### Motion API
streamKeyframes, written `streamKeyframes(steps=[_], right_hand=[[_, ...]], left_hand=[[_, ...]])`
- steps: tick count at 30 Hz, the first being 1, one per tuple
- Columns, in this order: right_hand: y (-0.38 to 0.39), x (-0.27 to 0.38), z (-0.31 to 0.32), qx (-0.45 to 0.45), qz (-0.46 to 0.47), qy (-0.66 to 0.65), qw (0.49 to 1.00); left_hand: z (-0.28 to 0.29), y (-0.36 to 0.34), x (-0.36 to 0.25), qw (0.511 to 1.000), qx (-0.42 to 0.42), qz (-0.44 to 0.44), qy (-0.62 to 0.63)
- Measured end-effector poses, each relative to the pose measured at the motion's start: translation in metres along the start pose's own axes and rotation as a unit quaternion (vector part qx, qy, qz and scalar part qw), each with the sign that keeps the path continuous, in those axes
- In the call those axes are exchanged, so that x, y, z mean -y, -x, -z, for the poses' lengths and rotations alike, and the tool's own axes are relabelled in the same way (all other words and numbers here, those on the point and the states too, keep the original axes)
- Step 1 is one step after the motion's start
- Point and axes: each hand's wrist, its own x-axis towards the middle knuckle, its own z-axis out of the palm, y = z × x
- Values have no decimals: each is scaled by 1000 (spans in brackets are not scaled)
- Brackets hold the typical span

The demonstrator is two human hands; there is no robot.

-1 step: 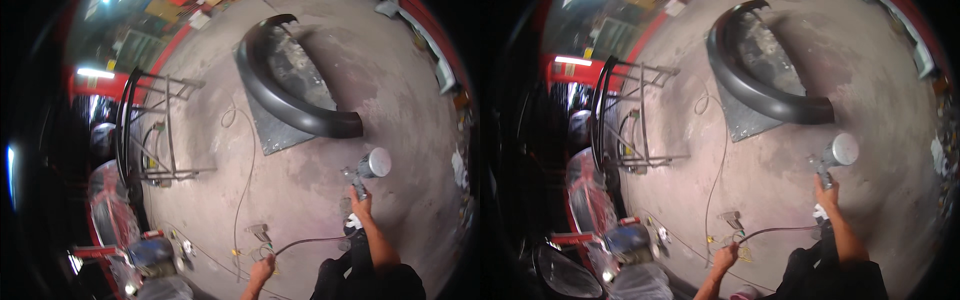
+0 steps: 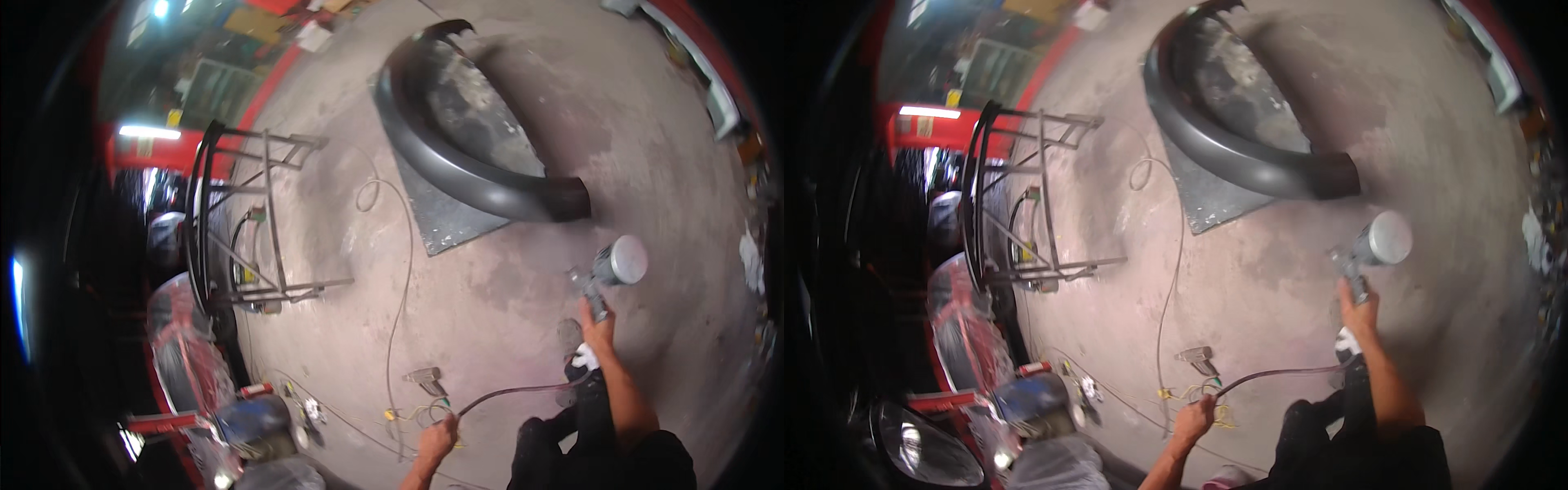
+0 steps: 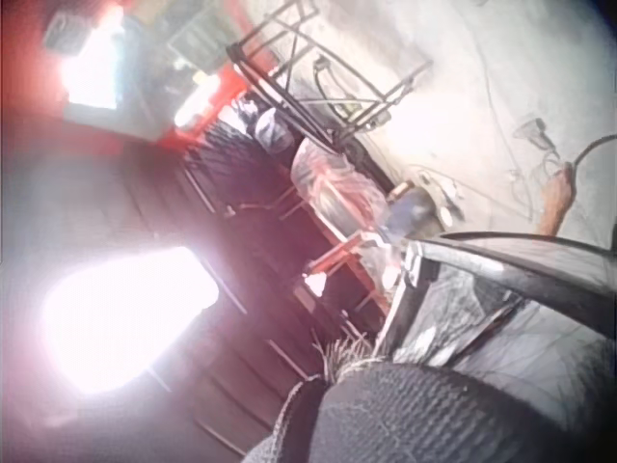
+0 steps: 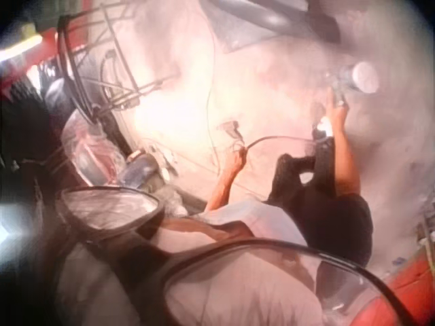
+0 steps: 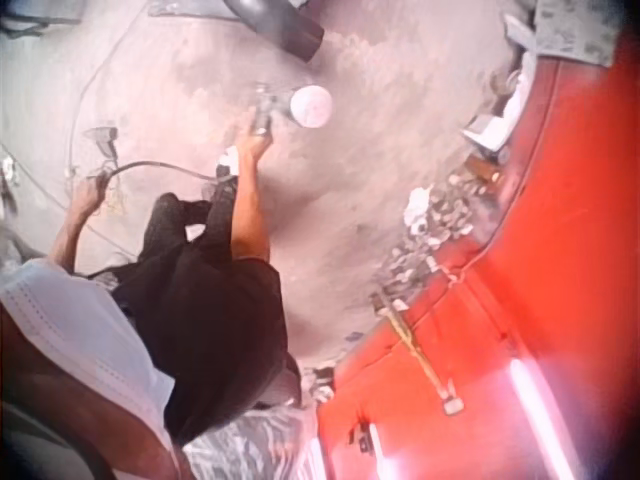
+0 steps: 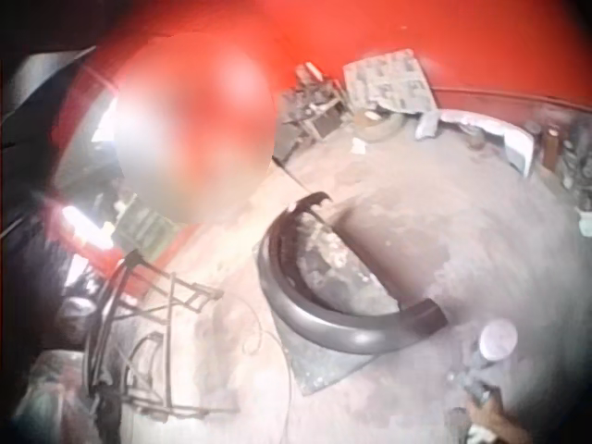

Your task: The person paints car parts using a spray gun. They spray a curved car component on the floor and then move to spray a long, straight car part placed on a metal stand.

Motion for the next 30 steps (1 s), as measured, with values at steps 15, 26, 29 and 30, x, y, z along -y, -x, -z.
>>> streamKeyframes(steps=[15,26,29,30], right_hand=[[-1,-48,-135,-299,-176,3,938],[34,222,-361,90,-172,-189,963],[16,245,-350,138,-125,-180,966],[10,236,-345,113,-112,-161,974]], left_hand=[[-33,-111,234,962,136,-217,-94],[115,-188,425,989,123,-68,-42],[121,-214,426,984,121,-127,1],[130,-226,411,980,127,-152,7]])
